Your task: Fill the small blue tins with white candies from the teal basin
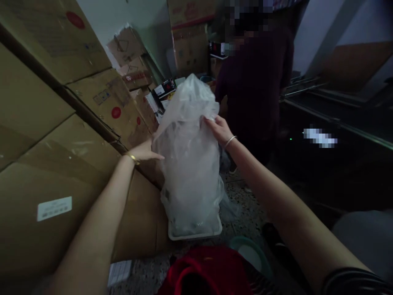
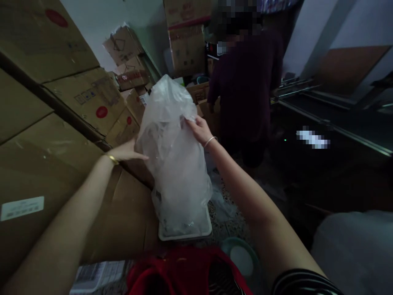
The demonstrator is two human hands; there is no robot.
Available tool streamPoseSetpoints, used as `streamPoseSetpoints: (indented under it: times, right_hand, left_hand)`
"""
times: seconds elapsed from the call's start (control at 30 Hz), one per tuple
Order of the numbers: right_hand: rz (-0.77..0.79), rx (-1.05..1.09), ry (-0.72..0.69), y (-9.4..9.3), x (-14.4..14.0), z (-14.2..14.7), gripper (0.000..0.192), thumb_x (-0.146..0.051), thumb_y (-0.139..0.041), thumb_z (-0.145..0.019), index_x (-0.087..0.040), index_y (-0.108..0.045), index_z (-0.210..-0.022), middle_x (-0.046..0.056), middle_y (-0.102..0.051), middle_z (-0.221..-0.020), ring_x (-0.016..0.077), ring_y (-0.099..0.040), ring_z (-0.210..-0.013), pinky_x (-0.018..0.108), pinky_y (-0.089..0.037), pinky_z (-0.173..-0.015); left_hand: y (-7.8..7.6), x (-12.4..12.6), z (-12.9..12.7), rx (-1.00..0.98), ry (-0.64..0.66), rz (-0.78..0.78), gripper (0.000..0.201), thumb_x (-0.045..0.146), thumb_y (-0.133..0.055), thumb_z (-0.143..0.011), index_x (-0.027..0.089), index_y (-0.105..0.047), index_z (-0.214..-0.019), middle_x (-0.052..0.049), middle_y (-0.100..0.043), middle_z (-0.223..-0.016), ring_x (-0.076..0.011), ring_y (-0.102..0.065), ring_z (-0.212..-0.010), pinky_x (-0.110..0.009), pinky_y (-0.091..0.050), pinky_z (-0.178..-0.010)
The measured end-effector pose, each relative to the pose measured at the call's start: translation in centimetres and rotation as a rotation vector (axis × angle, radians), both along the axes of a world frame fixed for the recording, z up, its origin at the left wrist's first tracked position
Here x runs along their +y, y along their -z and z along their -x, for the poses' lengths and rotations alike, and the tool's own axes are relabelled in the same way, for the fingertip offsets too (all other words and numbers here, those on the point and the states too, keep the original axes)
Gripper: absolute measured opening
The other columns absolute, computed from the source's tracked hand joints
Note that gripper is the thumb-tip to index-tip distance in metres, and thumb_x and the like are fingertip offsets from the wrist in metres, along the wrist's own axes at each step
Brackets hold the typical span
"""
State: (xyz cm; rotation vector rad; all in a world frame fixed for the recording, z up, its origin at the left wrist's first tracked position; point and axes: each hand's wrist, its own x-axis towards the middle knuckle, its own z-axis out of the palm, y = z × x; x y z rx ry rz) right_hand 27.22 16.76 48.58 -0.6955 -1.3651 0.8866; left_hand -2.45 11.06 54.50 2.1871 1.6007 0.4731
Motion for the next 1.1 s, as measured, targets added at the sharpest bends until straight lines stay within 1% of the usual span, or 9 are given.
streamPoseSetpoints:
  times: [0.07,0.17,0.3,0.43,0.67,0.77,0.93,1.03,1.1]
  right_hand:
    - [0.039,0.008,-0.03,0.2,-0.4,-1.9,0.048,-0.061,-0.065,-0.071,-0.02,-0.064,-0.096,0.002,-0.068,-0.093,0.0168,-0.063,-0.089,0.035,-0.053,-0.085]
    - [0.055,-0.024,-0.007,0.4,-0.7,-4.2,0.048,-0.06,-0.061,-0.077,-0.02,-0.063,-0.103,0.004,-0.068,-0.098,0.0179,-0.063,-0.094,0.036,-0.054,-0.084]
    - [-0.055,-0.125,0.127,0.4,-0.5,-6.2,0.053,-0.061,-0.048,-0.086,-0.02,-0.057,-0.117,0.006,-0.065,-0.112,0.0195,-0.06,-0.108,0.04,-0.05,-0.093]
    - [-0.172,-0.265,0.209,0.0,0.1,-6.5,0.057,-0.062,-0.039,-0.089,-0.019,-0.054,-0.123,0.007,-0.062,-0.119,0.0218,-0.055,-0.117,0.044,-0.046,-0.098]
    - [-0.266,-0.384,0.307,-1.1,2.5,-5.2,0.061,-0.063,-0.017,-0.094,-0.024,-0.049,-0.129,0.005,-0.056,-0.127,0.0195,-0.041,-0.13,0.042,-0.034,-0.108]
    - [-0.245,-0.45,0.299,-1.9,2.9,-4.2,0.065,-0.062,-0.009,-0.094,-0.024,-0.049,-0.127,0.004,-0.058,-0.124,0.0136,-0.03,-0.134,0.038,-0.023,-0.113]
    - [-0.232,-0.524,0.19,-3.0,2.6,-2.8,0.07,-0.066,-0.003,-0.092,-0.025,-0.051,-0.121,0.004,-0.064,-0.114,0.0073,-0.015,-0.138,0.033,-0.011,-0.115]
    - [-0.237,-0.475,0.23,-4.2,3.2,-3.2,0.066,-0.07,-0.01,-0.09,-0.027,-0.048,-0.123,0.003,-0.062,-0.118,0.0094,-0.022,-0.135,0.032,-0.016,-0.115]
    - [-0.248,-0.437,0.287,-5.3,3.9,-4.0,0.062,-0.071,-0.02,-0.089,-0.027,-0.047,-0.124,0.002,-0.058,-0.124,0.0135,-0.036,-0.128,0.034,-0.026,-0.112]
  left_hand:
    - [3.2,0.5,-0.6,-0.011,-0.098,0.048,0.058,0.043,-0.072,-0.058,0.02,-0.062,-0.11,-0.008,-0.068,-0.109,-0.028,-0.06,-0.106,-0.039,-0.048,-0.094]
    - [4.2,1.7,-1.4,-0.116,-0.217,-0.098,0.031,0.037,-0.052,-0.075,0.018,-0.063,-0.096,-0.006,-0.068,-0.097,-0.0233,-0.063,-0.095,-0.037,-0.049,-0.088]
    - [1.7,3.2,-0.8,-0.252,-0.238,-0.414,0.023,0.032,-0.047,-0.078,0.018,-0.06,-0.089,-0.002,-0.063,-0.084,-0.0173,-0.06,-0.084,-0.033,-0.049,-0.08]
    - [0.0,3.3,0.3,-0.218,-0.266,-0.454,0.019,0.034,-0.049,-0.077,0.02,-0.058,-0.085,0.0,-0.06,-0.079,-0.0163,-0.057,-0.082,-0.031,-0.046,-0.076]
    - [-2.4,1.5,1.2,-0.23,-0.345,-0.566,0.032,0.042,-0.042,-0.087,0.012,-0.052,-0.091,0.005,-0.059,-0.085,-0.0123,-0.045,-0.109,-0.033,-0.032,-0.083]
    - [-3.4,0.6,0.7,-0.238,-0.375,-0.583,0.021,0.029,-0.042,-0.089,0.01,-0.049,-0.096,0.007,-0.058,-0.09,-0.0073,-0.045,-0.104,-0.03,-0.031,-0.085]
    - [-4.4,0.1,0.3,-0.298,-0.586,-0.779,0.017,0.008,-0.04,-0.087,0.013,-0.048,-0.101,0.007,-0.054,-0.097,-0.0011,-0.045,-0.092,-0.019,-0.036,-0.082]
    - [-5.2,0.0,1.2,-0.348,-0.557,-0.754,0.012,0.004,-0.045,-0.083,0.012,-0.051,-0.09,0.006,-0.053,-0.084,-0.0032,-0.046,-0.083,-0.017,-0.038,-0.076]
    - [-5.8,-0.1,2.0,-0.423,-0.607,-0.857,0.019,-0.005,-0.042,-0.077,0.011,-0.05,-0.085,0.005,-0.051,-0.079,-0.0038,-0.046,-0.08,-0.018,-0.039,-0.076]
